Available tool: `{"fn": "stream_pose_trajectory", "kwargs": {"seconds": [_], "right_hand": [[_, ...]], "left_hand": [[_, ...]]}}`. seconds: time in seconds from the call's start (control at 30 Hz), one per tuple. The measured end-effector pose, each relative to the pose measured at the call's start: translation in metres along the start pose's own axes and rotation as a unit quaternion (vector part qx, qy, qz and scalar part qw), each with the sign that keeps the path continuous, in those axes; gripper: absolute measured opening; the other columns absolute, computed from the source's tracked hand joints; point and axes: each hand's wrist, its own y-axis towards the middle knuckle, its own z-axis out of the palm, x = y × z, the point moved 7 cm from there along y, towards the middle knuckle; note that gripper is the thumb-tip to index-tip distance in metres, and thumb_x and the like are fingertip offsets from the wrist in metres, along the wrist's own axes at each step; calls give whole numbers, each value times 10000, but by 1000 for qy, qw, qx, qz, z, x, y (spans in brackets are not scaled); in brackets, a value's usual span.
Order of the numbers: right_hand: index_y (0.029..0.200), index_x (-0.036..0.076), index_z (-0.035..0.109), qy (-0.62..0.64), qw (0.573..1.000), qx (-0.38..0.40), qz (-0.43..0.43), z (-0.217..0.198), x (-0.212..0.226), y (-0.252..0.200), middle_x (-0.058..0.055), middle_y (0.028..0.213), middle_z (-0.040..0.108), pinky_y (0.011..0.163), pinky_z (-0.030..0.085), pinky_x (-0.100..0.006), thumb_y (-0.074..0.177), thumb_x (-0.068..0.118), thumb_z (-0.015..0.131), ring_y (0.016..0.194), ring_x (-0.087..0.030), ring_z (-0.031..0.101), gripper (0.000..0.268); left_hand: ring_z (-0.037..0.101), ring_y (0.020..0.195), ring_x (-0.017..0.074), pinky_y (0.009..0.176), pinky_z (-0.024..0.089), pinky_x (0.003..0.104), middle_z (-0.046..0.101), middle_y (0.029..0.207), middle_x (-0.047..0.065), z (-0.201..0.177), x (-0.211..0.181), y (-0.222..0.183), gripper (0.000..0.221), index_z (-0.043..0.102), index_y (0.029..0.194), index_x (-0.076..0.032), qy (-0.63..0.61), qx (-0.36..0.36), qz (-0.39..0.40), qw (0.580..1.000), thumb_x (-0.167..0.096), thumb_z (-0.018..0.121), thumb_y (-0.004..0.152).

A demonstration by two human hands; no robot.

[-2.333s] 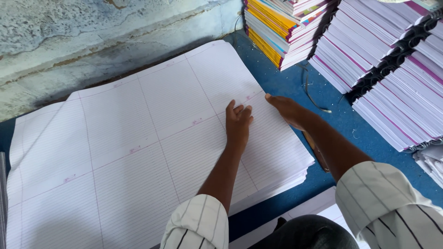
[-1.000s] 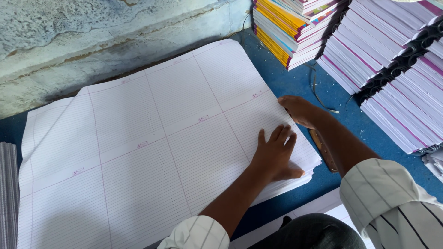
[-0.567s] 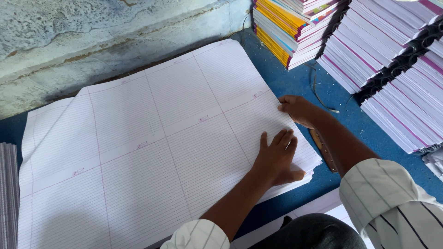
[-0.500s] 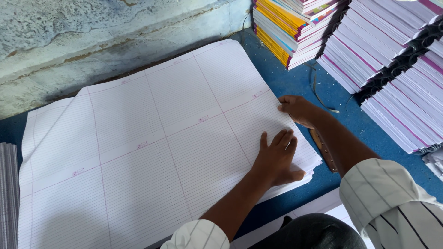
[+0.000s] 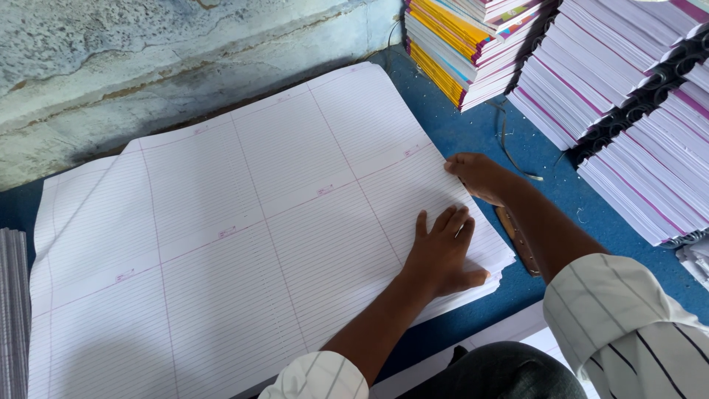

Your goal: The person folds large sheets of lined paper in half, presses the crease with a wooden block, and stacks the folded sheets. The person repeats this process for multiple sheets, moving finished sheets to a growing stack on the left.

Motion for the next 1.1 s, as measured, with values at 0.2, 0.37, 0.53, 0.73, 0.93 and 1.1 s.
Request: {"fn": "stream_pose_trajectory", "kwargs": {"seconds": [0.2,0.37,0.53,0.73,0.93,1.1], "right_hand": [[1287,10,682,42,998,-44,-17,-5,-5,6,-212,1239,721,1021,514,-424,973,354,627,1120,-334,687,469],[1195,0,718,36,998,-54,-1,-8,-4,14,-206,1113,737,916,556,-411,934,354,713,1006,-309,707,439],[1083,-1,752,33,997,-69,4,-11,-1,14,-194,1012,757,855,574,-404,908,300,752,913,-289,722,349],[1065,-8,756,39,995,-88,11,-13,5,14,-213,1033,761,871,614,-431,875,238,785,924,-305,757,312],[1074,-5,750,43,995,-83,17,-18,20,14,-216,1094,745,878,627,-473,839,196,805,955,-324,761,314],[1033,-21,753,-5,996,-84,-23,-21,49,0,-220,966,750,801,626,-437,863,215,793,864,-304,749,293]], "left_hand": [[224,1537,340,1212,130,647,316,1618,193,2,8,1,1099,387,1504,-33,-49,-17,-12,999,-756,660,721],[240,1559,367,1252,182,583,369,1605,247,-5,17,-2,1023,462,1493,-12,-122,-81,-20,989,-744,647,802],[247,1539,405,1215,235,557,396,1575,260,-17,22,-8,860,519,1454,2,-218,-98,-37,970,-605,686,868],[394,1437,352,1150,369,485,484,1486,210,-43,38,-18,571,626,1329,-43,-368,-150,-76,915,-403,704,892],[596,1267,282,1071,479,459,629,1332,144,-59,61,-16,378,683,1201,-65,-414,-197,-140,877,-302,678,907],[606,1244,269,1034,479,439,684,1254,154,-73,84,-17,325,730,1151,-43,-456,-248,-173,837,-274,691,925]]}}
